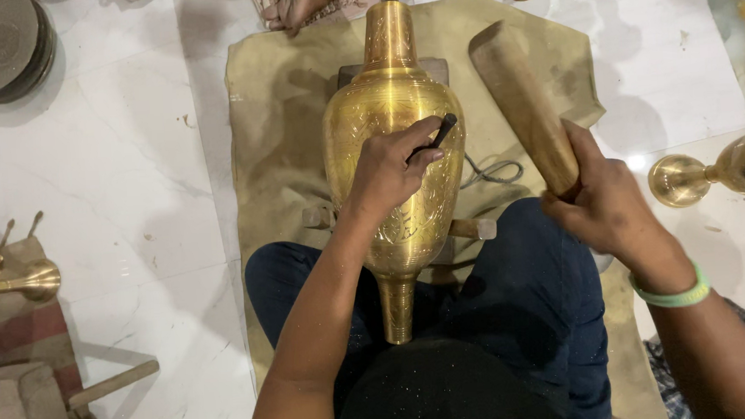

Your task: The person sits cross-legged on the floor with a large brass vase resting on a support on their lap. They hold a small chisel against the vase surface with one hand and strike it with a wooden mallet in the other hand, repeatedly carving decorative floral patterns into the brass.

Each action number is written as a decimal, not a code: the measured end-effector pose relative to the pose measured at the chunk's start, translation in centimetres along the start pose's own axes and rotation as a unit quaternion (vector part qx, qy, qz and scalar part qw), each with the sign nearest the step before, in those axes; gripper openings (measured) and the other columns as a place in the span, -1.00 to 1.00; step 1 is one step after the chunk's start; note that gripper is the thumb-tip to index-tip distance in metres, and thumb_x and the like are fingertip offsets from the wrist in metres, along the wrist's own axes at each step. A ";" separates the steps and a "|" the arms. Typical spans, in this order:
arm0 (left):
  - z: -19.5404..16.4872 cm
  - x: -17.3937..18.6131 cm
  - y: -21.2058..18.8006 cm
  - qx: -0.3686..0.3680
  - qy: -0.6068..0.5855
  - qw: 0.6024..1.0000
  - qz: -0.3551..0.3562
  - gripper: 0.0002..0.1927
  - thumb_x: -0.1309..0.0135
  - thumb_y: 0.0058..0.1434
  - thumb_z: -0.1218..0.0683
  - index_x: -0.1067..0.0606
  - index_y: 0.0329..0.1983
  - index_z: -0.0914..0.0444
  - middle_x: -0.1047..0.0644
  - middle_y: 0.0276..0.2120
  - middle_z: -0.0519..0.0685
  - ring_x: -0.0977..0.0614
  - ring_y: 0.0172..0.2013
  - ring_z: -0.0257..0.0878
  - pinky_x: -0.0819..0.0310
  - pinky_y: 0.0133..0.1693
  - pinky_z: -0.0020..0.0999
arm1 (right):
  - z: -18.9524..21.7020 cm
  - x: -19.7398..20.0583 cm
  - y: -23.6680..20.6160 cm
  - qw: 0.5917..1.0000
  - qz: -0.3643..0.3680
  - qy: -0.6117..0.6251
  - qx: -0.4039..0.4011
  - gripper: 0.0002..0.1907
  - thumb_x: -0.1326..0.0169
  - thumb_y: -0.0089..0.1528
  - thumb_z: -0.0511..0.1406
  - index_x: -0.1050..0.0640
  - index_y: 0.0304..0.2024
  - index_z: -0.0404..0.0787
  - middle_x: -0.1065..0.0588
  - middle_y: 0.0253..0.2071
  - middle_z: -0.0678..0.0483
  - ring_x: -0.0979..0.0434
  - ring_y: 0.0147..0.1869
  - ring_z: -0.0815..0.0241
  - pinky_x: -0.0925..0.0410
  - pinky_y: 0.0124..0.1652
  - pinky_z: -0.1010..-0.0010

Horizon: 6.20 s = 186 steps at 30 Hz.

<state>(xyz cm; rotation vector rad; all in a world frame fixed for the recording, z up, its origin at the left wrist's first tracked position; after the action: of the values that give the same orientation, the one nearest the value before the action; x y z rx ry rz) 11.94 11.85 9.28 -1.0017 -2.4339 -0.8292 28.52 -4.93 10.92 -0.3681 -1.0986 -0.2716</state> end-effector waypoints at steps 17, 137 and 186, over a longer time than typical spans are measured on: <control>0.0 -0.3 0.5 -0.022 -0.010 0.999 0.034 -0.59 -0.34 0.17 0.14 -0.54 0.09 0.19 -0.64 -0.32 0.09 -0.70 -0.38 -0.07 -0.55 -0.31 -0.21 | -1.6 -0.6 -1.8 0.984 -0.045 0.169 -0.026 -0.18 -0.23 0.04 -0.42 -0.30 0.37 -0.21 -0.58 -0.33 -0.14 -0.62 -0.27 -0.07 -0.46 -0.25 0.18; 2.0 0.4 0.6 0.027 -0.081 0.996 0.038 -0.58 -0.35 0.16 0.15 -0.54 0.09 0.20 -0.67 -0.33 0.09 -0.73 -0.35 -0.19 -0.62 -0.26 -0.36 | -1.0 0.1 0.6 1.000 -0.004 0.019 0.017 -0.07 -0.26 0.01 -0.35 -0.23 0.43 -0.07 -0.64 -0.40 -0.09 -0.67 -0.31 -0.11 -0.49 -0.30 0.10; 3.8 1.0 -1.8 0.072 -0.139 0.987 -0.048 -0.57 -0.29 0.22 0.22 -0.51 0.16 0.29 -0.69 -0.20 0.15 -0.77 -0.22 -0.23 -0.65 -0.19 -0.37 | 4.6 3.6 2.0 0.991 0.014 -0.077 0.109 -0.08 -0.27 0.04 -0.35 -0.22 0.44 -0.06 -0.58 -0.44 -0.04 -0.61 -0.48 0.02 -0.47 -0.44 0.21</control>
<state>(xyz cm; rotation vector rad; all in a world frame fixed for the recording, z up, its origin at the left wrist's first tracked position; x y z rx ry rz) 9.51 13.77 6.31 -1.0101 -2.7507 -0.5641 27.15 -1.27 15.68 -0.2110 -1.2601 -0.0966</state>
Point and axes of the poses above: each hand's wrist, its own y-axis towards the middle knuckle, its own x-axis out of the back of the hand, z = x × y, the point moved 10 cm from there along y, towards the middle knuckle
